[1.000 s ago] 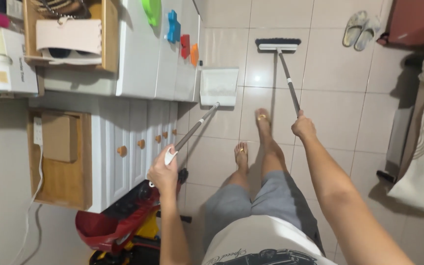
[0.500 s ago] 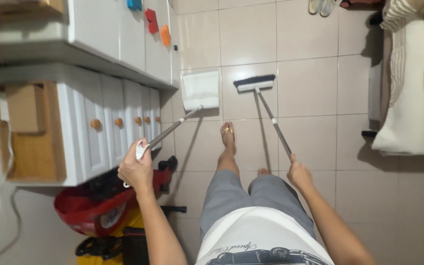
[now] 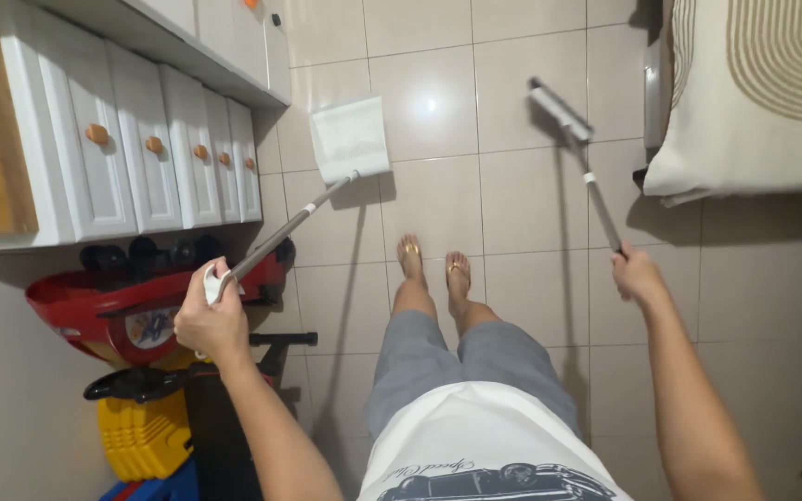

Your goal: Sweeping the floor with a small broom and dustpan in a bedroom area.

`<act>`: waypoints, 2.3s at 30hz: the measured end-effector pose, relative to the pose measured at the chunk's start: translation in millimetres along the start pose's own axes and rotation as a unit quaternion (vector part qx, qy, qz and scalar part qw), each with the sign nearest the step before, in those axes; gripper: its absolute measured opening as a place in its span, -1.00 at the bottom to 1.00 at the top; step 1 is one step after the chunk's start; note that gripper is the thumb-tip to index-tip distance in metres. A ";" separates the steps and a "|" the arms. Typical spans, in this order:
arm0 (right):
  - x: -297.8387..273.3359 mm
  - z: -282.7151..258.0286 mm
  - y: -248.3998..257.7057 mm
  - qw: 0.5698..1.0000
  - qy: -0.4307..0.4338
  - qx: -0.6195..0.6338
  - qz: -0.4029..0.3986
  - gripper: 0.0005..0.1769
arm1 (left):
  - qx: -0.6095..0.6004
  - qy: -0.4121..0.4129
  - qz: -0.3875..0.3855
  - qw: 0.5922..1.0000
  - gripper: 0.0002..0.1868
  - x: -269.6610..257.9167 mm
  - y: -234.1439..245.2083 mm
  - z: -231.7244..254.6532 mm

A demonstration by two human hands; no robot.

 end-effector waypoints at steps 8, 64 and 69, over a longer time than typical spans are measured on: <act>75.6 35.7 -95.2 1.000 -0.013 0.026 0.011 -0.74 | 0.022 0.017 -0.037 0.999 -0.84 -84.7 30.6 -37.1; -181.9 17.1 -442.8 0.783 0.046 0.452 -0.426 -0.77 | 0.031 0.105 -0.137 0.985 -0.86 -470.0 134.9 -236.6; -232.6 3.2 -475.2 0.806 0.009 0.429 -0.408 -0.59 | 0.015 0.082 -0.144 0.986 -0.84 -464.5 127.5 -236.6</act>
Point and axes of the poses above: each hand's wrist, its own x-axis towards the middle knuckle, its own y-axis out of the back of the hand, z = x × y, the point moved 1 cm from there along x, towards the middle knuckle, and after that the axes turned 14 degrees about -z, right-handed, at the moved point
